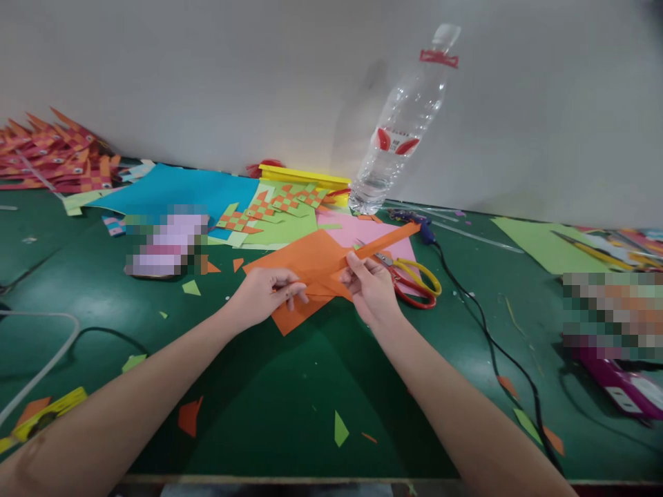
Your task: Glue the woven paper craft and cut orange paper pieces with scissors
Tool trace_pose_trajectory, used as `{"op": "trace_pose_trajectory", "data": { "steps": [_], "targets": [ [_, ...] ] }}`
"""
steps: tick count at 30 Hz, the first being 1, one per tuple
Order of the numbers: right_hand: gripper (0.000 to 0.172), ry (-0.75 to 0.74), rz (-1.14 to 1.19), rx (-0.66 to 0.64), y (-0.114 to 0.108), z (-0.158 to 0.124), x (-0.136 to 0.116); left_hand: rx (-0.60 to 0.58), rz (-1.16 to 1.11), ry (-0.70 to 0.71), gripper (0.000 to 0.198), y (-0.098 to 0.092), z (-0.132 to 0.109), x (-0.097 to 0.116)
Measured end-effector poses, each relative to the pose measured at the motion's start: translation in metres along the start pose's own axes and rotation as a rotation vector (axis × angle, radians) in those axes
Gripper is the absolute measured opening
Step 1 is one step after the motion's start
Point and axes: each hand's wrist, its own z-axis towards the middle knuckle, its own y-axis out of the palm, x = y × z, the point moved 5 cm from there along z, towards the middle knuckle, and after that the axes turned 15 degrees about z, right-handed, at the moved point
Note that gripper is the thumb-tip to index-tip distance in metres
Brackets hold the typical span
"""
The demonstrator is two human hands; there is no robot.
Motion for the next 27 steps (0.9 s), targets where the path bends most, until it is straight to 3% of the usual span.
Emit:
{"op": "trace_pose_trajectory", "data": {
  "steps": [17, 23, 27],
  "targets": [
    [0.046, -0.099, 0.070, 0.042, -0.003, 0.010, -0.013, 0.008, 0.041, 0.010, 0.027, -0.002, 0.001, 0.000],
    [0.039, -0.211, 0.040, 0.153, -0.023, 0.026, -0.036, 0.004, 0.050, 0.017, 0.026, -0.002, 0.001, -0.001],
    [0.038, -0.276, -0.017, 0.157, -0.033, 0.034, -0.047, 0.008, 0.062, 0.021, 0.026, -0.003, 0.001, -0.002]
  ]
}}
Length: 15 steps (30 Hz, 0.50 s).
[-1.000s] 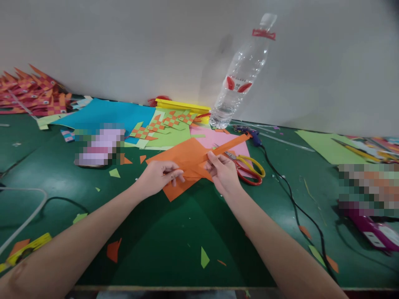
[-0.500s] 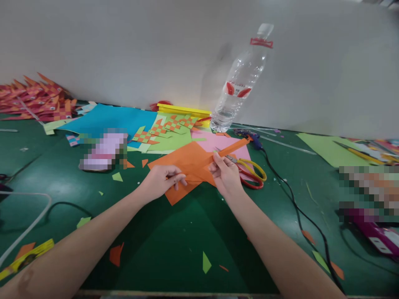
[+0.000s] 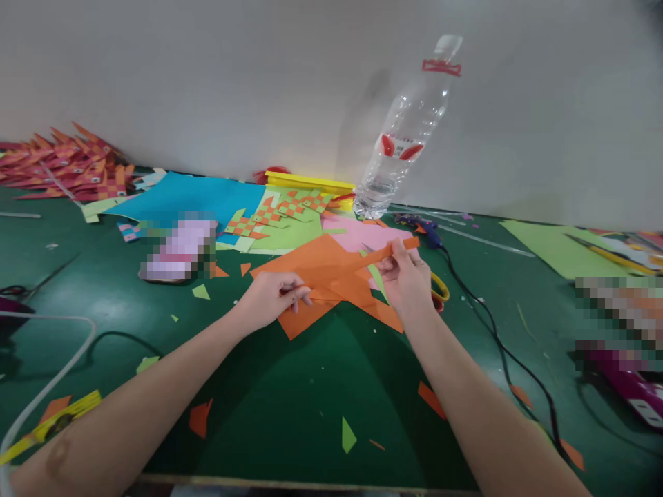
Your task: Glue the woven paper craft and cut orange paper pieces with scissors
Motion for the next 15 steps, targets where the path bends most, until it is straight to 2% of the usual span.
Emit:
{"op": "trace_pose_trajectory", "data": {
  "steps": [5, 10, 12, 15],
  "targets": [
    [0.036, -0.090, -0.104, 0.020, -0.007, 0.004, -0.009, 0.028, -0.008, -0.056, 0.027, -0.005, 0.000, -0.010],
    [0.035, -0.229, -0.276, 0.035, -0.008, -0.001, -0.019, 0.022, -0.120, -0.081, 0.027, -0.007, 0.001, -0.014],
    [0.036, -0.271, -0.340, 0.037, -0.006, -0.005, -0.021, 0.082, -0.173, -0.097, 0.027, -0.010, 0.002, -0.016],
    [0.033, -0.273, -0.390, 0.007, -0.001, -0.010, -0.018, 0.247, -0.288, -0.153, 0.029, -0.017, 0.002, -0.023]
  ]
}}
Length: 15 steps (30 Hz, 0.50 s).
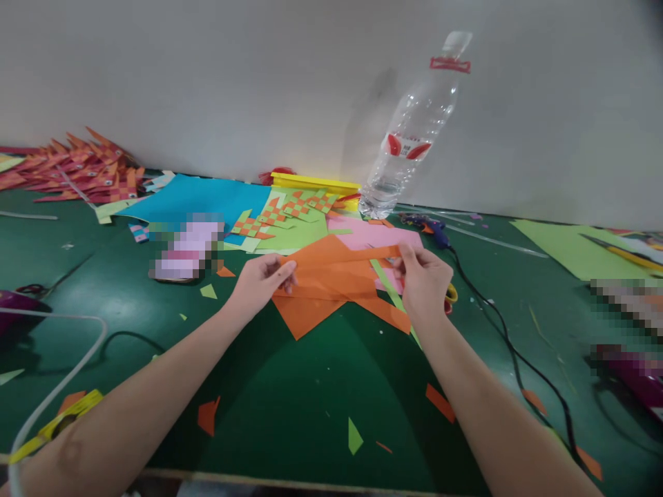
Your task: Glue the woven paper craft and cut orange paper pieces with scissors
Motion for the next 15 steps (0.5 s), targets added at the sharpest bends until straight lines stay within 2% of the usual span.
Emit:
{"op": "trace_pose_trajectory", "data": {
  "steps": [4, 7, 10, 13, 15],
  "targets": [
    [0.030, 0.095, -0.012, -0.001, 0.004, -0.007, 0.006, 0.170, -0.099, -0.067, 0.032, -0.007, 0.002, -0.010],
    [0.030, 0.171, 0.011, 0.013, 0.006, -0.010, 0.012, 0.212, -0.104, -0.101, 0.033, -0.007, 0.002, -0.014],
    [0.032, 0.182, 0.017, 0.006, 0.006, -0.011, 0.013, 0.267, -0.147, -0.115, 0.033, -0.008, 0.001, -0.016],
    [0.031, 0.204, 0.036, 0.032, 0.004, -0.011, 0.016, 0.364, -0.164, -0.090, 0.038, -0.015, -0.004, -0.013],
    [0.030, 0.216, 0.044, 0.048, 0.003, -0.011, 0.018, 0.381, -0.064, -0.020, 0.043, -0.018, -0.008, -0.005]
  ]
}}
